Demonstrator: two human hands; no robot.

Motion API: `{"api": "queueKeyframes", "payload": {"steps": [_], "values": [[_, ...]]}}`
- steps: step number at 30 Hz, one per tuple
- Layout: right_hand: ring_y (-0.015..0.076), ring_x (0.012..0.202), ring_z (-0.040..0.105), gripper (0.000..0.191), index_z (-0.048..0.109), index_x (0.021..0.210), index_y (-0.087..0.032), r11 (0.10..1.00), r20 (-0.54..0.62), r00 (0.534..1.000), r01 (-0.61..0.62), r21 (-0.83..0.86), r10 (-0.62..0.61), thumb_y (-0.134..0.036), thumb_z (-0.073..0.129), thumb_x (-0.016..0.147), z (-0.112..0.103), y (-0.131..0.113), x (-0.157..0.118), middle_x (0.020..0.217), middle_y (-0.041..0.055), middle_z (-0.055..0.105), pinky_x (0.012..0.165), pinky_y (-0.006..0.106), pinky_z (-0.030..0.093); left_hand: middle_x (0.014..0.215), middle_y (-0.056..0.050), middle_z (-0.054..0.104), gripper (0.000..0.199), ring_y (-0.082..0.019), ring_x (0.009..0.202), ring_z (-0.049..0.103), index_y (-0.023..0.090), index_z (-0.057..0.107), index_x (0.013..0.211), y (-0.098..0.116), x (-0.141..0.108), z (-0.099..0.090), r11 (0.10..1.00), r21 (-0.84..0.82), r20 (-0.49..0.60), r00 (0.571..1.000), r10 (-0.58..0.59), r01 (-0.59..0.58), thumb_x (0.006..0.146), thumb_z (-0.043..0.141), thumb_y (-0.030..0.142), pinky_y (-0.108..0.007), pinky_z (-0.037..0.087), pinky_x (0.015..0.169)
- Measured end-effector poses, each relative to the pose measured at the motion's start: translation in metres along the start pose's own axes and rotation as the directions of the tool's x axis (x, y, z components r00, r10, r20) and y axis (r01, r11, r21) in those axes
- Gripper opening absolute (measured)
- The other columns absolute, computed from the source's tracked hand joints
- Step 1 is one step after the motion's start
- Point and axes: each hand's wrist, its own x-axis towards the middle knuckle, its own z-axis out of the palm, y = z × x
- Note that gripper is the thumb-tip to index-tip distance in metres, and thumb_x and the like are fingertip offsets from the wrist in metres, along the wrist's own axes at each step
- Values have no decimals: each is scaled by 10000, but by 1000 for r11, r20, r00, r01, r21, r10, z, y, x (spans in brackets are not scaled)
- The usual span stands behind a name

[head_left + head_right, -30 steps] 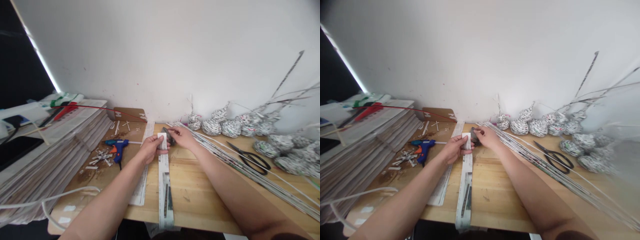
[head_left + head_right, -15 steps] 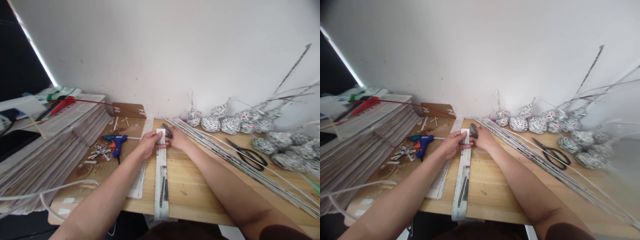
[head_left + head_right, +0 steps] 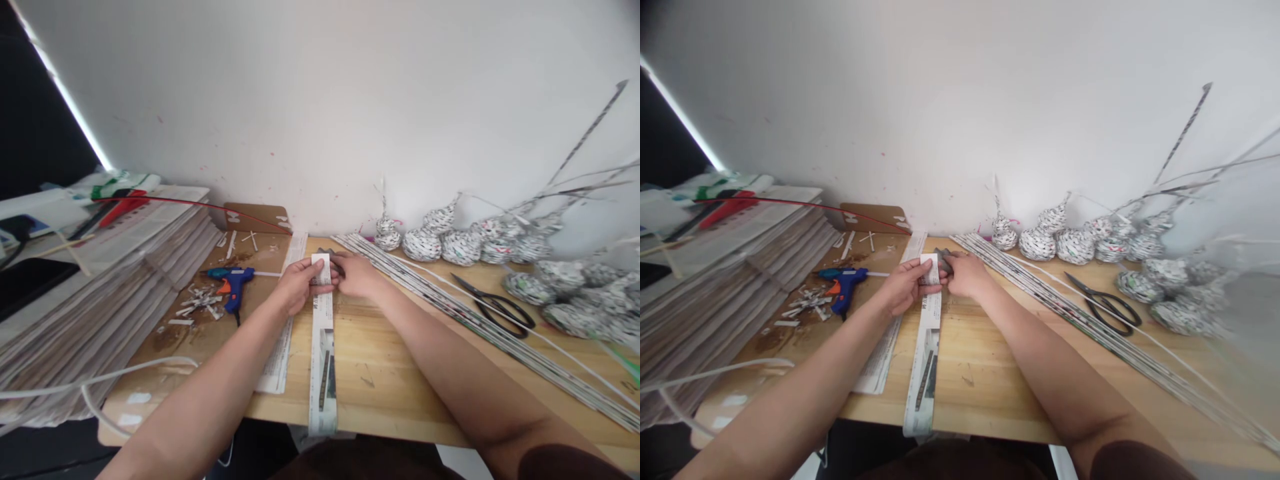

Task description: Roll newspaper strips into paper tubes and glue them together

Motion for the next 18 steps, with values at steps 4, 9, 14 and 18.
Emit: {"api": "queueKeyframes", "payload": {"steps": [4, 9, 14, 18], "values": [[300, 1128, 520, 355, 649, 1172, -206, 988, -152, 980, -115, 107, 131, -323, 447, 905, -28, 3, 1, 1254, 116, 587, 920, 412, 379, 774, -116, 723, 185, -187, 659, 704, 108, 663, 902, 0, -1, 1, 999, 48, -23, 1000, 19, -18, 818, 637, 271, -269, 579, 577], [204, 805, 613, 476, 686, 871, -186, 752, 210, 976, -90, 653, -65, -528, 362, 930, -41, 6, -2, 853, 75, 688, 691, 309, 451, 789, -117, 726, 254, -182, 668, 700, 108, 678, 920, -2, -3, 0, 995, 85, 13, 999, 51, -52, 790, 669, 326, -267, 575, 588], [171, 795, 600, 418, 645, 900, -193, 486, 328, 931, -216, 847, -158, -550, 426, 896, -39, 4, -7, 887, 73, 665, 633, 263, 447, 788, -112, 725, 275, -171, 664, 692, 110, 683, 932, -1, -3, 0, 994, 92, 23, 998, 59, -61, 789, 666, 344, -258, 569, 579], [170, 758, 594, 580, 662, 867, -163, 403, 388, 905, -293, 867, -176, -634, 324, 893, -42, 4, -7, 859, 91, 666, 594, 258, 435, 762, -107, 720, 277, -169, 641, 686, 107, 674, 939, 0, -4, 1, 994, 92, 35, 998, 48, -51, 793, 660, 342, -260, 568, 563]]}}
